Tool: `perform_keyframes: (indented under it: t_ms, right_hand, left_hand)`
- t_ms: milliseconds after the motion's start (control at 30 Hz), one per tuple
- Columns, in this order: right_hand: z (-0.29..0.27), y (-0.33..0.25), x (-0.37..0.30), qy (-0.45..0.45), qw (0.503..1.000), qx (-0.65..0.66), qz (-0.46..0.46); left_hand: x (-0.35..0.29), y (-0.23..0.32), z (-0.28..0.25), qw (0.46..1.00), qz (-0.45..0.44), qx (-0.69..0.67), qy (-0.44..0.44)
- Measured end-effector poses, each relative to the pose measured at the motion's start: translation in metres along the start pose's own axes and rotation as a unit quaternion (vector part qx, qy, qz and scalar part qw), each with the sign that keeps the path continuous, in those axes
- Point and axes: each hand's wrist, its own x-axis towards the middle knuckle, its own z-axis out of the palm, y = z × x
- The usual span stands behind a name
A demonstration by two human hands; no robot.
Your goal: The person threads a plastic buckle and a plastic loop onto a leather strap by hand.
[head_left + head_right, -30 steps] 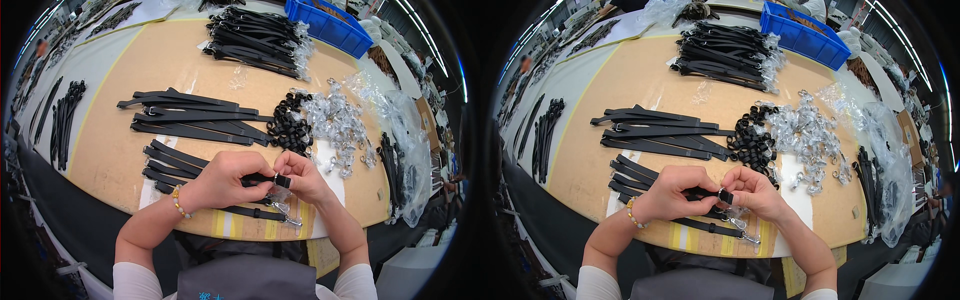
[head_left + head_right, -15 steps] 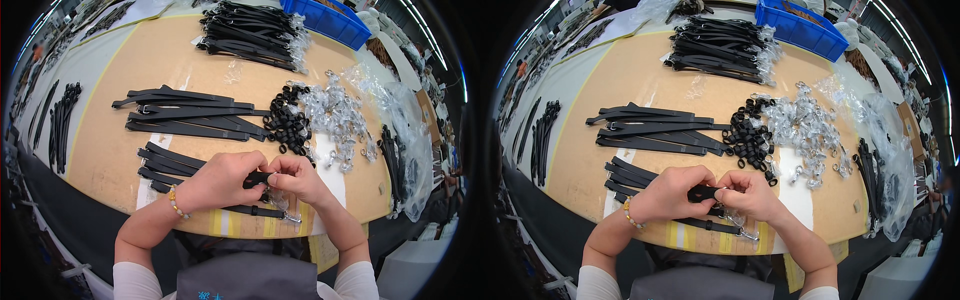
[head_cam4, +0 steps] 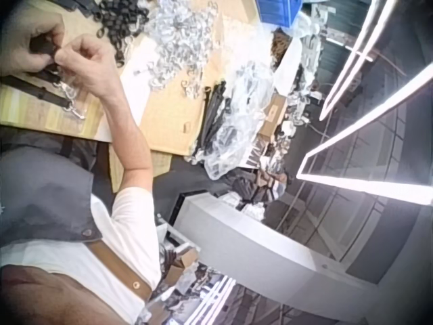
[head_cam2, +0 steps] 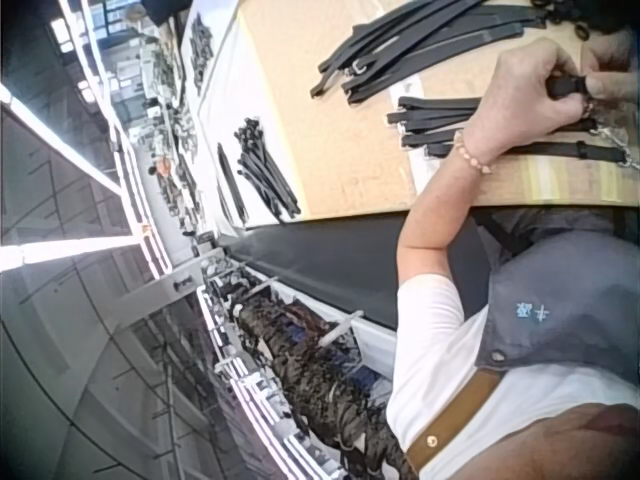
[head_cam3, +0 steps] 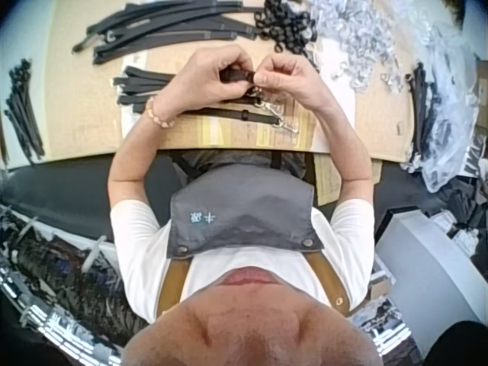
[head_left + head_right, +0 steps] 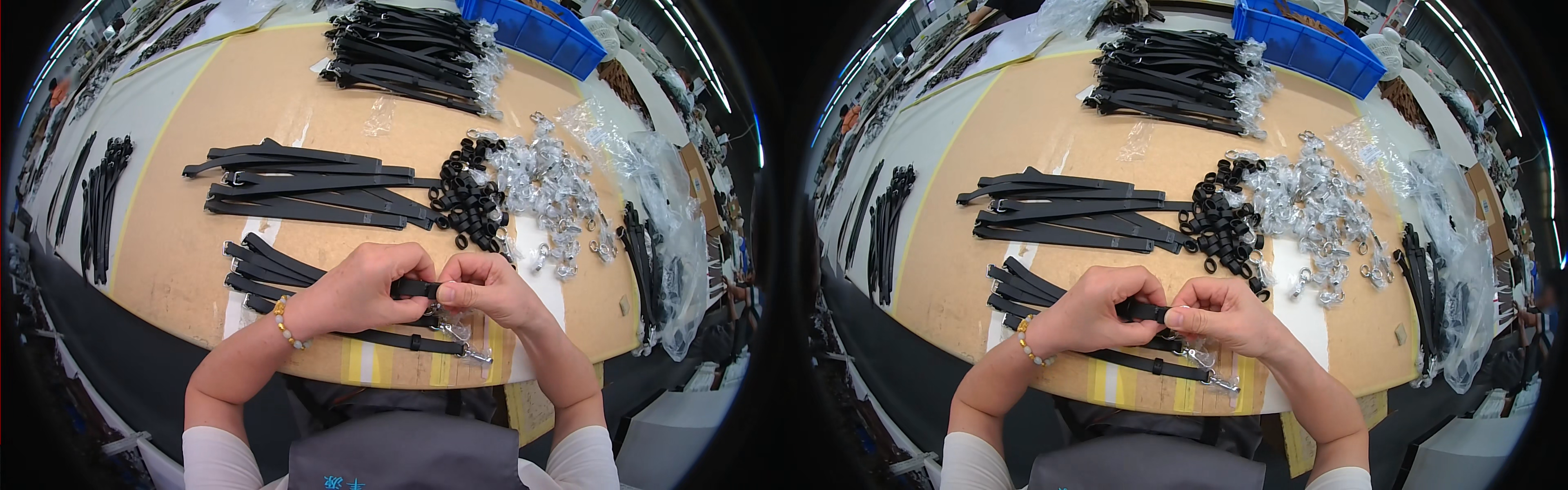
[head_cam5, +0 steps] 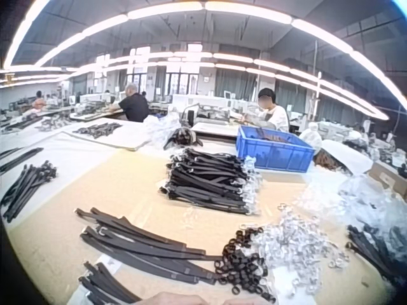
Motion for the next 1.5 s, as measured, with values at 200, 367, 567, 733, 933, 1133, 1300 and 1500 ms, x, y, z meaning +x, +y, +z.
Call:
perform_keyframes:
  t_ms: [200,367,567,733,933,1133,1300,1500]
  right_hand:
    - [0.003,0.002,0.001,0.018,1.0,-0.005,-0.01]
    - [0.003,0.004,0.001,0.033,0.999,-0.022,-0.02]
    - [0.003,0.006,0.002,0.044,0.998,-0.036,-0.016]
    - [0.002,0.008,0.002,0.054,0.996,-0.063,-0.022]
    - [0.005,0.011,0.004,0.069,0.993,-0.087,-0.037]
    - [0.017,0.013,0.005,0.081,0.986,-0.131,-0.066]
    - [0.022,0.018,0.004,0.087,0.971,-0.192,-0.115]
    - [-0.005,0.005,0.002,-0.057,0.998,-0.019,-0.017]
  left_hand:
    - [0.0,-0.001,0.001,1.0,0.023,0.011,0.009]
    - [0.001,-0.002,0.004,1.0,0.024,0.003,0.014]
    - [0.001,-0.004,0.005,0.999,0.039,0.026,0.017]
    - [0.002,-0.002,0.005,0.999,0.034,0.034,0.015]
    - [0.002,-0.005,0.007,0.999,0.034,0.041,0.0]
    - [0.003,0.003,0.007,0.999,-0.009,0.038,-0.028]
    - [0.002,-0.002,0.011,0.998,0.054,-0.019,-0.001]
    - [0.0,0.005,-0.007,0.997,0.0,-0.072,-0.033]
